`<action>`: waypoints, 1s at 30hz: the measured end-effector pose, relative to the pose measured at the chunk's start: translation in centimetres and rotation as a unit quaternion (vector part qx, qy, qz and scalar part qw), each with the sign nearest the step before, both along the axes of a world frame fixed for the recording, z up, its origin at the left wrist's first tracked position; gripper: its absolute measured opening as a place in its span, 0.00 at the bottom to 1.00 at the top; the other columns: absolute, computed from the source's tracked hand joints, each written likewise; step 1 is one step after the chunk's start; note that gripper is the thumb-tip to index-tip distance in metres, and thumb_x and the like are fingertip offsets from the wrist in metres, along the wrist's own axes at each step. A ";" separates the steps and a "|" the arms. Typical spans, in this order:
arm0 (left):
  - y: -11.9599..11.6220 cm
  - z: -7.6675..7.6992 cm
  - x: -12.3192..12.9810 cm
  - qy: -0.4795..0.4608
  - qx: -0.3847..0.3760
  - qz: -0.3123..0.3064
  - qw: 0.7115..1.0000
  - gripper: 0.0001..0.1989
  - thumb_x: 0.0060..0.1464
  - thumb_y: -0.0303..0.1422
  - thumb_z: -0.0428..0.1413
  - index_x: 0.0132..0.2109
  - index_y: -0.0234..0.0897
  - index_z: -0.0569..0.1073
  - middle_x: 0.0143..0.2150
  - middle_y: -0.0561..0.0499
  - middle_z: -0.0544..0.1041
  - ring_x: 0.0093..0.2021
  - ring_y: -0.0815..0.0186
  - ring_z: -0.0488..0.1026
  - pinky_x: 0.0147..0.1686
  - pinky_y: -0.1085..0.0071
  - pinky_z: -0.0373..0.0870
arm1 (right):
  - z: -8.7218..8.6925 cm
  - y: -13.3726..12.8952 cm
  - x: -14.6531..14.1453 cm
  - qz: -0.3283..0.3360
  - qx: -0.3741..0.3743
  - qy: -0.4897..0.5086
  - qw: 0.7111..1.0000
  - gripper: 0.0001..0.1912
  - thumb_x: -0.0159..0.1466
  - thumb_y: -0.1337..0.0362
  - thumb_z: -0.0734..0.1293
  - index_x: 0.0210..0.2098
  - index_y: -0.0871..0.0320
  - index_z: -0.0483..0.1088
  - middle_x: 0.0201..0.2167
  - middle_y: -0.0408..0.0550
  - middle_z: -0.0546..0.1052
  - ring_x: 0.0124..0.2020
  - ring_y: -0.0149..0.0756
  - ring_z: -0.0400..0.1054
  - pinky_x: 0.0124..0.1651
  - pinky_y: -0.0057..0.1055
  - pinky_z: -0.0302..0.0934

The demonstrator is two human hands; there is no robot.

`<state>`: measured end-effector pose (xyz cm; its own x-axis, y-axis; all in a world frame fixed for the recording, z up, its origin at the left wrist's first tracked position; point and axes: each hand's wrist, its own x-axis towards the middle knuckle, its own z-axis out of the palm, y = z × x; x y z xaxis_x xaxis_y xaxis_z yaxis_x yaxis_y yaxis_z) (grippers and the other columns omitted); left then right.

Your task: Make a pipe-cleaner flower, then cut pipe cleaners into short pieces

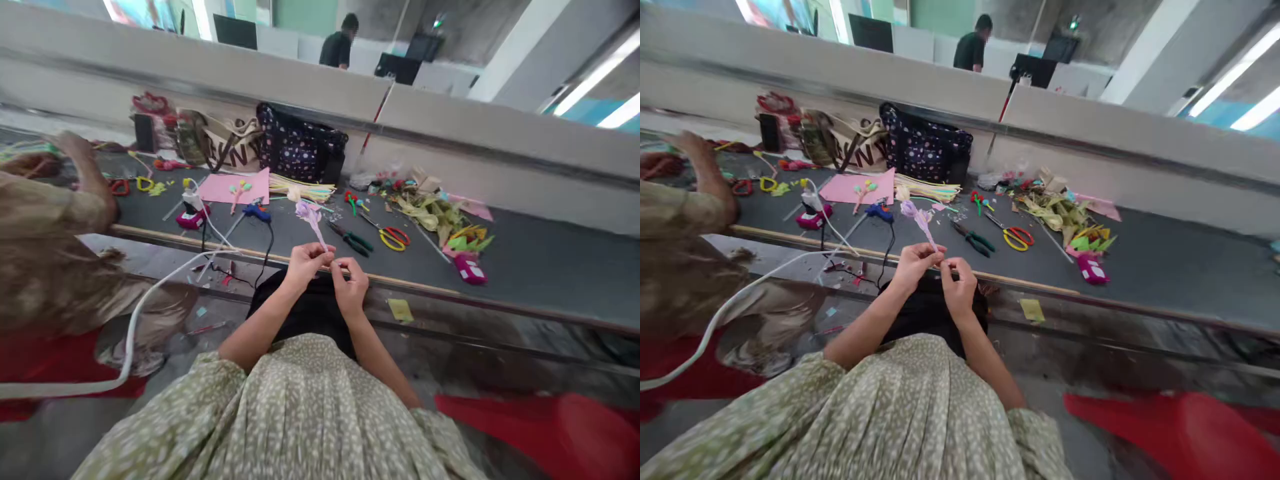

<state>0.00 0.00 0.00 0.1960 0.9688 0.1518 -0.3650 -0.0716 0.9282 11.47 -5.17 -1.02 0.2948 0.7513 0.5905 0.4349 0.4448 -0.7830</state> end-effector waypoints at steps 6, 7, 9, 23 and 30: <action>-0.1 0.1 0.0 -0.017 0.014 -0.021 1.000 0.13 0.40 0.36 0.68 0.33 0.32 0.81 0.24 0.52 0.77 0.23 0.72 0.71 0.27 0.75 0.71 | 0.1 0.0 -0.4 0.099 -0.067 0.197 0.973 0.07 0.60 0.61 0.69 0.26 0.55 0.70 0.23 0.39 0.72 0.25 0.30 0.63 0.33 0.29 0.59; -0.2 0.1 -0.1 -0.020 0.016 -0.025 0.999 0.13 0.40 0.36 0.68 0.33 0.32 0.81 0.24 0.52 0.77 0.23 0.71 0.71 0.27 0.74 0.71 | 0.0 0.1 -0.5 0.116 -0.074 0.233 0.963 0.07 0.59 0.62 0.69 0.26 0.55 0.70 0.22 0.39 0.72 0.25 0.30 0.64 0.33 0.29 0.59; -0.3 0.2 -0.1 -0.024 0.021 -0.028 0.999 0.13 0.40 0.36 0.68 0.34 0.32 0.81 0.24 0.52 0.77 0.23 0.71 0.71 0.26 0.74 0.70 | 0.0 0.1 -0.6 0.144 -0.096 0.293 0.940 0.06 0.58 0.62 0.70 0.26 0.55 0.71 0.22 0.38 0.72 0.25 0.29 0.64 0.34 0.29 0.60; -0.5 0.4 -0.1 -0.038 0.031 -0.040 0.998 0.13 0.42 0.36 0.68 0.35 0.32 0.81 0.25 0.52 0.77 0.24 0.72 0.71 0.27 0.75 0.70 | -0.1 0.3 -0.4 0.187 -0.143 0.381 0.894 0.08 0.56 0.62 0.71 0.26 0.55 0.68 0.21 0.37 0.69 0.23 0.29 0.63 0.32 0.28 0.61; -0.3 -0.1 -0.1 0.011 0.056 -0.022 0.998 0.14 0.47 0.38 0.66 0.38 0.33 0.82 0.26 0.52 0.76 0.26 0.73 0.69 0.29 0.76 0.68 | -0.3 -0.1 0.1 -0.010 0.035 -0.009 0.999 0.06 0.64 0.63 0.65 0.31 0.55 0.69 0.27 0.42 0.72 0.30 0.33 0.65 0.37 0.32 0.60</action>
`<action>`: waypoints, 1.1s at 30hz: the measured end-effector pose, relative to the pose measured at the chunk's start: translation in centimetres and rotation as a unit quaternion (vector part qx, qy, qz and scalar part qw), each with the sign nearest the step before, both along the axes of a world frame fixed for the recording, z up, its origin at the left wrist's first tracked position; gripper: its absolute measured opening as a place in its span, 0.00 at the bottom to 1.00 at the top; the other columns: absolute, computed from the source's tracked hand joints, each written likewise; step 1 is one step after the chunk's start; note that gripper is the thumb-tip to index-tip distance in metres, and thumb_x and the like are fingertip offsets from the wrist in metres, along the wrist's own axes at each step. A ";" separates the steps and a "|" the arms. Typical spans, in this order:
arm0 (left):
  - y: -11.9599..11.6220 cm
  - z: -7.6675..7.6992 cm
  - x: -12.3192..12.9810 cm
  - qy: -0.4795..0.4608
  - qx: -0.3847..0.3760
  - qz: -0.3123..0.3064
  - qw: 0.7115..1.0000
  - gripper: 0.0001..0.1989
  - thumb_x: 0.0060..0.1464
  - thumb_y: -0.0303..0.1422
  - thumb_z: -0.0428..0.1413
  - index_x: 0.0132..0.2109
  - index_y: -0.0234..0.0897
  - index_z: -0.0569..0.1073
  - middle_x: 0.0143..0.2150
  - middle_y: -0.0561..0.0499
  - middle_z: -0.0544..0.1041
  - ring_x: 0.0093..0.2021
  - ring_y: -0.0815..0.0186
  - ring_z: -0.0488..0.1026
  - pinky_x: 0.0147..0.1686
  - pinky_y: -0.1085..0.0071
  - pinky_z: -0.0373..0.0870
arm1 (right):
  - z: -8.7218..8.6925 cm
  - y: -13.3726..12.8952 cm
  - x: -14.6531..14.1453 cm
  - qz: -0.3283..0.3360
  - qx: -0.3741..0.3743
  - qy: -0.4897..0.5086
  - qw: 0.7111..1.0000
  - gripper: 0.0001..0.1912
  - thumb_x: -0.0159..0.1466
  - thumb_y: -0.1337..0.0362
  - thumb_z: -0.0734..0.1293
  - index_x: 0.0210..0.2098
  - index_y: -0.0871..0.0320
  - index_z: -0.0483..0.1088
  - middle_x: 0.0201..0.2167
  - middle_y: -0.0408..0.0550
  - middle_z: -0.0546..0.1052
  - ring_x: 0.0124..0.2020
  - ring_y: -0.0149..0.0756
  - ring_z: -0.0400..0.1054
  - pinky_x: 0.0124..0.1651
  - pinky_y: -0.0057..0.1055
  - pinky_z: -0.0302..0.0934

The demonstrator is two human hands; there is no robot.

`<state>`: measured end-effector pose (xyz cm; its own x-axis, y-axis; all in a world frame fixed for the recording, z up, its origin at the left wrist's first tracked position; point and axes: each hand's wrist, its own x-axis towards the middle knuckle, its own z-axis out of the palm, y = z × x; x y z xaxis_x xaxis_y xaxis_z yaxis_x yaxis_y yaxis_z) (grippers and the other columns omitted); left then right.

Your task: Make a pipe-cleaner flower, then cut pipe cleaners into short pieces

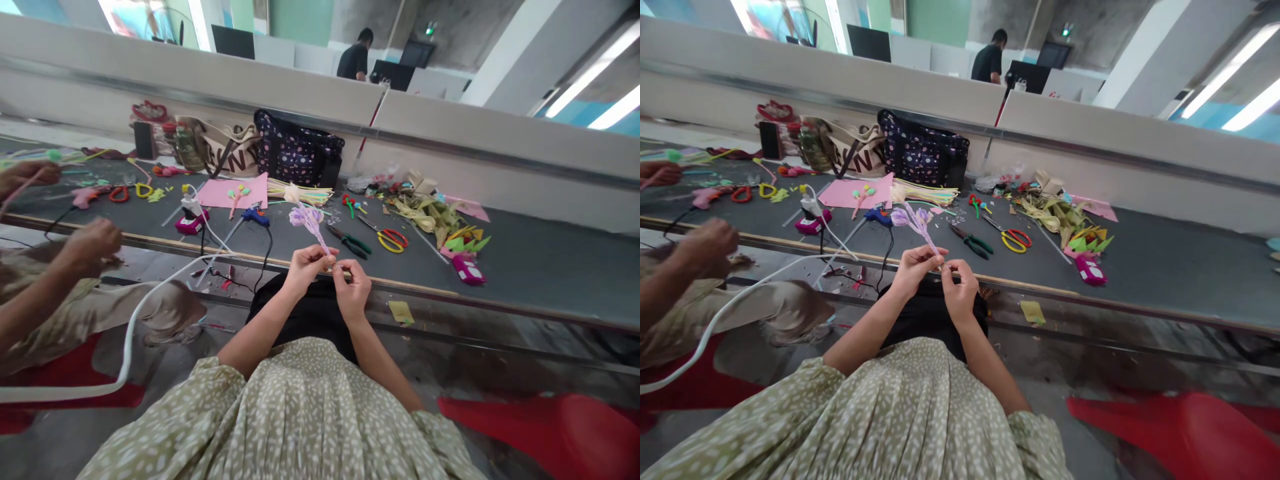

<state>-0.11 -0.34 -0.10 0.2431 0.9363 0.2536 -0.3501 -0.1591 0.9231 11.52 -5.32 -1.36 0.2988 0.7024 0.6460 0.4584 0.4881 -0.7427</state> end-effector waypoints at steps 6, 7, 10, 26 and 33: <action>0.2 -0.1 0.0 -0.012 -0.035 0.007 0.999 0.16 0.42 0.38 0.68 0.37 0.32 0.81 0.25 0.52 0.76 0.25 0.72 0.69 0.29 0.75 0.69 | -0.4 0.1 0.8 -0.093 0.093 -0.248 0.960 0.06 0.65 0.68 0.63 0.31 0.55 0.67 0.27 0.46 0.72 0.33 0.37 0.65 0.42 0.37 0.58; 0.1 -0.1 0.0 -0.016 -0.037 0.007 0.999 0.15 0.42 0.37 0.68 0.36 0.32 0.81 0.25 0.53 0.76 0.25 0.73 0.69 0.29 0.75 0.69 | -0.4 0.1 0.9 -0.097 0.096 -0.276 0.951 0.06 0.65 0.68 0.63 0.32 0.55 0.67 0.27 0.46 0.72 0.33 0.38 0.65 0.43 0.38 0.57; 0.1 0.1 0.0 -0.027 -0.038 0.004 0.999 0.15 0.42 0.36 0.68 0.36 0.32 0.81 0.24 0.52 0.76 0.25 0.73 0.70 0.29 0.75 0.69 | -0.2 0.0 1.0 -0.092 0.102 -0.299 0.944 0.05 0.65 0.68 0.63 0.32 0.55 0.68 0.28 0.46 0.73 0.34 0.38 0.66 0.45 0.39 0.57; 0.0 0.1 -0.2 -0.052 -0.042 -0.013 0.998 0.15 0.41 0.37 0.69 0.35 0.32 0.81 0.24 0.51 0.77 0.22 0.72 0.71 0.25 0.74 0.69 | 0.6 0.4 -0.3 0.246 -0.235 0.401 0.851 0.08 0.55 0.61 0.70 0.24 0.55 0.68 0.19 0.38 0.69 0.23 0.30 0.64 0.31 0.28 0.61; 0.1 0.3 -0.2 -0.057 -0.051 -0.035 0.996 0.15 0.41 0.37 0.69 0.34 0.31 0.80 0.25 0.51 0.77 0.23 0.72 0.71 0.26 0.74 0.70 | 0.9 0.0 -0.9 0.175 -0.111 0.315 0.926 0.05 0.58 0.63 0.70 0.28 0.55 0.71 0.23 0.39 0.71 0.25 0.30 0.63 0.34 0.28 0.60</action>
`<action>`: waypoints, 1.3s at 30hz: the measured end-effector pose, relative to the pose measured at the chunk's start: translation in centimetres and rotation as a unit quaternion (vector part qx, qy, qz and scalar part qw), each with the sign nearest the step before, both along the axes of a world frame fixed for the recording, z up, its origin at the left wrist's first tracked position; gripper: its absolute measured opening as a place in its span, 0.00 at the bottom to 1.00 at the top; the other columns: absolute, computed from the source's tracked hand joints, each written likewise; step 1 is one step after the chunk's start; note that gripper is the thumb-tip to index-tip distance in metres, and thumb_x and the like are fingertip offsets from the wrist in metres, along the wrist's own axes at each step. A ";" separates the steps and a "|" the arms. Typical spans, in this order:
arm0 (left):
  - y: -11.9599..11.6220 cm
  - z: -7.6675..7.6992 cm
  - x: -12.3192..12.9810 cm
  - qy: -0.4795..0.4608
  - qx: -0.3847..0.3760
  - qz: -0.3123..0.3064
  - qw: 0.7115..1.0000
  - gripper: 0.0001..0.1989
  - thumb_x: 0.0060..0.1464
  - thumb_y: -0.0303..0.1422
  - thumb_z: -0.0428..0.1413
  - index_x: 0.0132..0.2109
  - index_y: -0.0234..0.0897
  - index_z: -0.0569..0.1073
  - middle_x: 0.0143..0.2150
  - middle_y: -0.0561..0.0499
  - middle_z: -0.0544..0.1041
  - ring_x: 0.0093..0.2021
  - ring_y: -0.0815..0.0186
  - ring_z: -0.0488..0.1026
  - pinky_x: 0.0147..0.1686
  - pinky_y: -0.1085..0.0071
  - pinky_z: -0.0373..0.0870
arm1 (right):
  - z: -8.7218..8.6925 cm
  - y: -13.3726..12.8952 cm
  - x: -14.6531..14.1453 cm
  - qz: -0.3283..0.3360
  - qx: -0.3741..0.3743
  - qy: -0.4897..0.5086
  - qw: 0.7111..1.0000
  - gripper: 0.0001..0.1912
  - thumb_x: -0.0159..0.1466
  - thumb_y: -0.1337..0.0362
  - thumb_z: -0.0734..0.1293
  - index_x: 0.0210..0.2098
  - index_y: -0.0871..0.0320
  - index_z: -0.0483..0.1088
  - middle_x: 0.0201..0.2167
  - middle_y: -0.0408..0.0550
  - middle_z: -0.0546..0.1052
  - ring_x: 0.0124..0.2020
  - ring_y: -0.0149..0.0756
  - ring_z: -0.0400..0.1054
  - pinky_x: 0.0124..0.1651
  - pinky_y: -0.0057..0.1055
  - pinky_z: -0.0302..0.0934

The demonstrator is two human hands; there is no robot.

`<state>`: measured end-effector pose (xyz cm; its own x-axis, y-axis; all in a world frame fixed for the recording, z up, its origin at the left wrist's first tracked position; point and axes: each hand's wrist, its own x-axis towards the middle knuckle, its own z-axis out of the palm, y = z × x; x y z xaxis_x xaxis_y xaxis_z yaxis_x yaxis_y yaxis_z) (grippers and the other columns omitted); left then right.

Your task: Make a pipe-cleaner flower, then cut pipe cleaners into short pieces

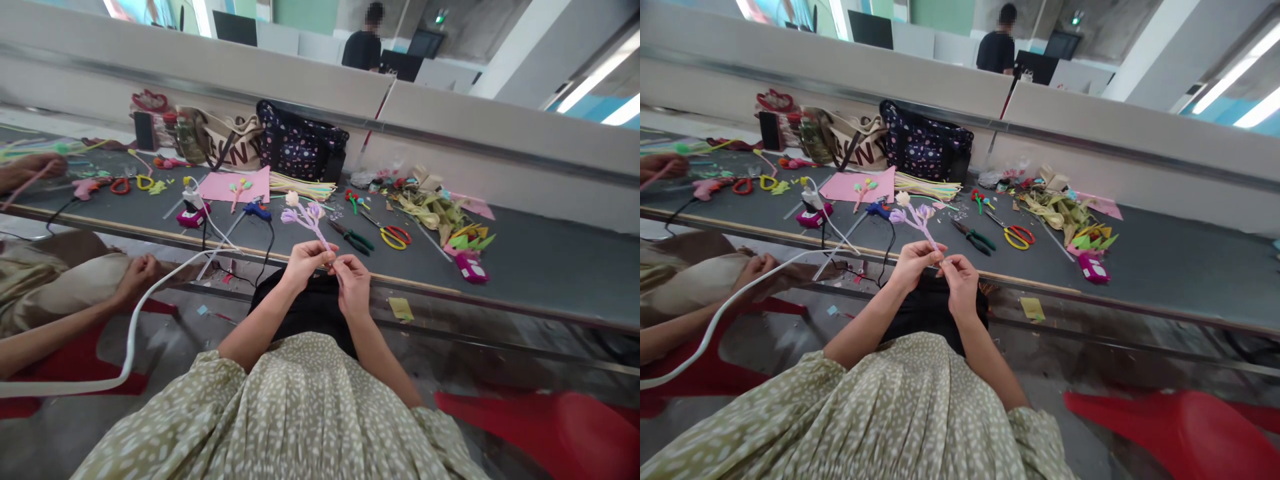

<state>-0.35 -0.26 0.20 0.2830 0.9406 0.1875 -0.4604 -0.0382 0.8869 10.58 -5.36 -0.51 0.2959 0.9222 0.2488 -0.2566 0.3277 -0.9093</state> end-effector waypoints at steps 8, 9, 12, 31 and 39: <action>0.0 0.2 0.2 0.029 0.003 0.043 0.999 0.14 0.40 0.38 0.69 0.30 0.31 0.79 0.33 0.48 0.80 0.24 0.75 0.68 0.25 0.78 0.69 | -0.8 -0.1 1.2 -0.197 0.134 -0.394 0.888 0.06 0.65 0.63 0.63 0.31 0.53 0.69 0.28 0.44 0.72 0.33 0.37 0.65 0.41 0.36 0.58; 0.0 0.1 0.2 0.031 -0.001 0.046 0.998 0.14 0.39 0.38 0.69 0.29 0.31 0.79 0.34 0.48 0.80 0.24 0.75 0.68 0.25 0.78 0.69 | -0.9 -0.1 1.5 -0.210 0.156 -0.441 0.858 0.06 0.65 0.64 0.63 0.31 0.53 0.68 0.28 0.45 0.72 0.33 0.38 0.64 0.43 0.37 0.57; 0.0 0.0 0.2 0.030 -0.019 0.042 0.998 0.16 0.37 0.38 0.70 0.31 0.31 0.79 0.29 0.50 0.78 0.23 0.75 0.68 0.24 0.78 0.69 | -1.2 0.1 2.0 -0.215 0.203 -0.553 0.779 0.06 0.65 0.66 0.62 0.32 0.53 0.68 0.28 0.46 0.71 0.34 0.39 0.64 0.46 0.40 0.55; 0.4 0.1 -0.1 0.034 0.015 0.035 0.999 0.14 0.41 0.35 0.68 0.35 0.31 0.80 0.23 0.53 0.75 0.24 0.72 0.70 0.27 0.75 0.69 | -0.6 0.2 1.1 -0.084 0.052 -0.225 0.969 0.07 0.62 0.60 0.67 0.29 0.54 0.71 0.27 0.41 0.73 0.30 0.34 0.66 0.38 0.32 0.60; -0.1 0.6 -0.2 0.025 0.026 0.019 0.999 0.14 0.41 0.36 0.68 0.35 0.32 0.80 0.24 0.52 0.76 0.24 0.72 0.71 0.28 0.73 0.70 | -0.1 0.5 1.0 0.101 -0.114 0.077 0.985 0.09 0.55 0.61 0.71 0.24 0.55 0.68 0.19 0.37 0.69 0.23 0.29 0.63 0.33 0.29 0.62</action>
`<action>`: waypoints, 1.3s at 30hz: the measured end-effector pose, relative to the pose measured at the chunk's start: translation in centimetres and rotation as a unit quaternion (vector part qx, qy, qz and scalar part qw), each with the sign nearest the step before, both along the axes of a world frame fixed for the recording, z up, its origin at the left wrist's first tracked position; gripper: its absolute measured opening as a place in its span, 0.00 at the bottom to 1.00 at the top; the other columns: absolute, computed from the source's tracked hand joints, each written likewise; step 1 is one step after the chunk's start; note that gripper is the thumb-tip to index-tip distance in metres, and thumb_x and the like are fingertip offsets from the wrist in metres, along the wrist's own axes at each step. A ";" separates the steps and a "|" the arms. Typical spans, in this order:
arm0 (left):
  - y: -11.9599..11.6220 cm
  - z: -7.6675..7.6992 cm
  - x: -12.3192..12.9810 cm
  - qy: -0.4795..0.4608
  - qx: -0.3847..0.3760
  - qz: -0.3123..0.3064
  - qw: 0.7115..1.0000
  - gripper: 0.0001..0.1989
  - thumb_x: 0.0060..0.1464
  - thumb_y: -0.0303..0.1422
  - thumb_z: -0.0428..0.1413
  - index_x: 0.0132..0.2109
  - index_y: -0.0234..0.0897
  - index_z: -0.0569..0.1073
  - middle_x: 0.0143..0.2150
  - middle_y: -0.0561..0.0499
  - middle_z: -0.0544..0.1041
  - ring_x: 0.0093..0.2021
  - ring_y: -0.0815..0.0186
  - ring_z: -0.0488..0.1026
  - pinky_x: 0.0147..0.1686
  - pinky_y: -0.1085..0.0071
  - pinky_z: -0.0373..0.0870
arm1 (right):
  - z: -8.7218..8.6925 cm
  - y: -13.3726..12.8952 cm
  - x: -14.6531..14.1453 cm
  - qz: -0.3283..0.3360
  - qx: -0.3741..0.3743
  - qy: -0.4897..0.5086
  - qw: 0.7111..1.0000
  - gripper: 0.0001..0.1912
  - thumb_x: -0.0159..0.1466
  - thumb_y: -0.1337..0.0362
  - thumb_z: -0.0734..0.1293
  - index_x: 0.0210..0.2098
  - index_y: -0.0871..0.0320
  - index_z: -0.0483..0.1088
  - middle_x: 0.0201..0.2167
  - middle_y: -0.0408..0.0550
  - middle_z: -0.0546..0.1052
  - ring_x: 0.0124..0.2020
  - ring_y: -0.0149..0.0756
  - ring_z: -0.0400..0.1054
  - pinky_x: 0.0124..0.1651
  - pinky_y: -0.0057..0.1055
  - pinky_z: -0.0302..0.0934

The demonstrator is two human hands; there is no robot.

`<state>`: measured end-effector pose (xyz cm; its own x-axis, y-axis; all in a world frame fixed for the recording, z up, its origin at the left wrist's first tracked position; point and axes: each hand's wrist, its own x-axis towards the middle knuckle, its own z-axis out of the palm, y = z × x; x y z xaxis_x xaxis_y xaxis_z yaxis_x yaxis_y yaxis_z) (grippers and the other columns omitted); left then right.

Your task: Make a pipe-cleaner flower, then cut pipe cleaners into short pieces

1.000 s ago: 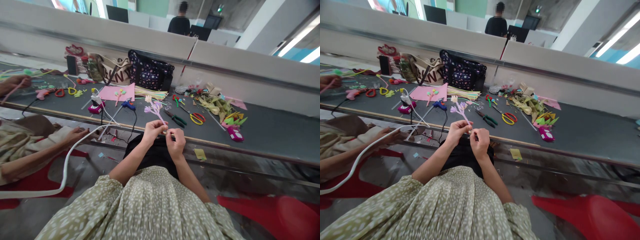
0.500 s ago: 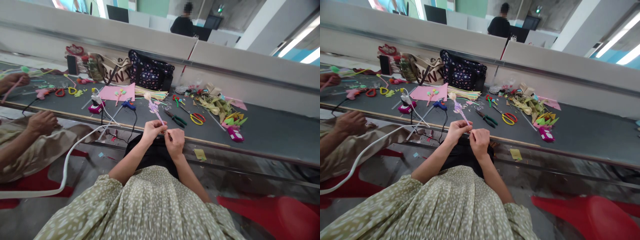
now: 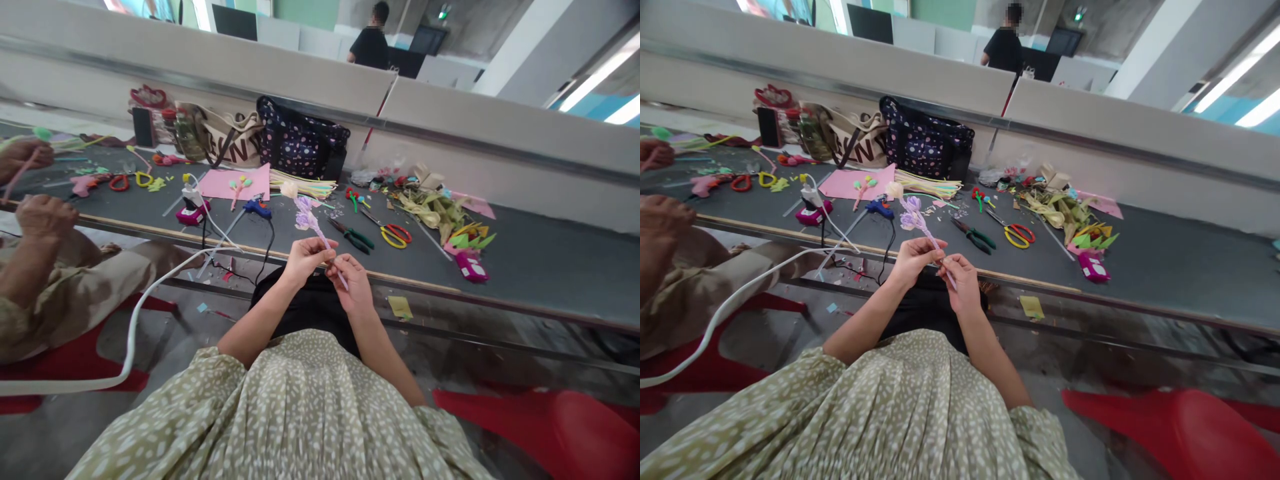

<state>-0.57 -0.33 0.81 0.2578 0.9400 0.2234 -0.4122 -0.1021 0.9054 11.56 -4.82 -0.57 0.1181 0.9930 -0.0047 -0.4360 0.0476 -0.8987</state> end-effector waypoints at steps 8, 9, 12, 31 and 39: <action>0.2 -0.1 0.0 -0.005 -0.007 -0.005 1.000 0.12 0.41 0.37 0.69 0.29 0.31 0.78 0.29 0.49 0.79 0.23 0.73 0.71 0.27 0.74 0.69 | 0.1 -0.3 -0.4 -0.086 0.086 -0.090 0.988 0.07 0.57 0.62 0.70 0.26 0.55 0.69 0.22 0.38 0.70 0.25 0.30 0.63 0.34 0.30 0.61; 0.2 -0.1 0.1 0.000 -0.008 -0.005 1.000 0.12 0.41 0.37 0.68 0.28 0.31 0.78 0.30 0.48 0.79 0.23 0.73 0.71 0.26 0.74 0.69 | 0.1 -0.4 -0.4 -0.113 0.118 -0.135 0.977 0.06 0.59 0.62 0.69 0.27 0.54 0.70 0.23 0.39 0.70 0.25 0.30 0.63 0.35 0.30 0.61; 0.3 -0.2 0.2 0.011 -0.018 0.002 1.000 0.14 0.41 0.37 0.68 0.30 0.30 0.79 0.32 0.48 0.79 0.23 0.75 0.69 0.25 0.75 0.69 | -0.2 -0.6 -0.1 -0.187 0.200 -0.319 0.907 0.06 0.63 0.62 0.66 0.30 0.54 0.70 0.27 0.41 0.72 0.29 0.33 0.65 0.37 0.32 0.60; 0.3 -0.4 0.5 0.000 -0.042 0.039 0.998 0.18 0.36 0.37 0.70 0.35 0.31 0.79 0.24 0.54 0.75 0.23 0.73 0.70 0.27 0.74 0.71 | -0.9 -0.3 0.5 -0.257 0.313 -0.591 0.698 0.09 0.66 0.66 0.62 0.29 0.55 0.67 0.26 0.45 0.73 0.32 0.36 0.65 0.42 0.36 0.57; 0.2 -0.5 0.4 0.006 -0.017 0.035 0.999 0.15 0.40 0.35 0.69 0.36 0.32 0.80 0.23 0.54 0.75 0.23 0.73 0.70 0.27 0.75 0.69 | -0.5 -0.5 -0.1 -0.163 0.172 -0.310 0.921 0.09 0.62 0.59 0.67 0.28 0.55 0.70 0.24 0.40 0.73 0.27 0.32 0.65 0.35 0.30 0.60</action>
<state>-0.13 -0.12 0.33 0.1941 0.9627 0.1887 -0.3950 -0.0994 0.9133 11.49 -5.30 -1.03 0.2838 0.8344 0.4724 0.2442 0.4136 -0.8771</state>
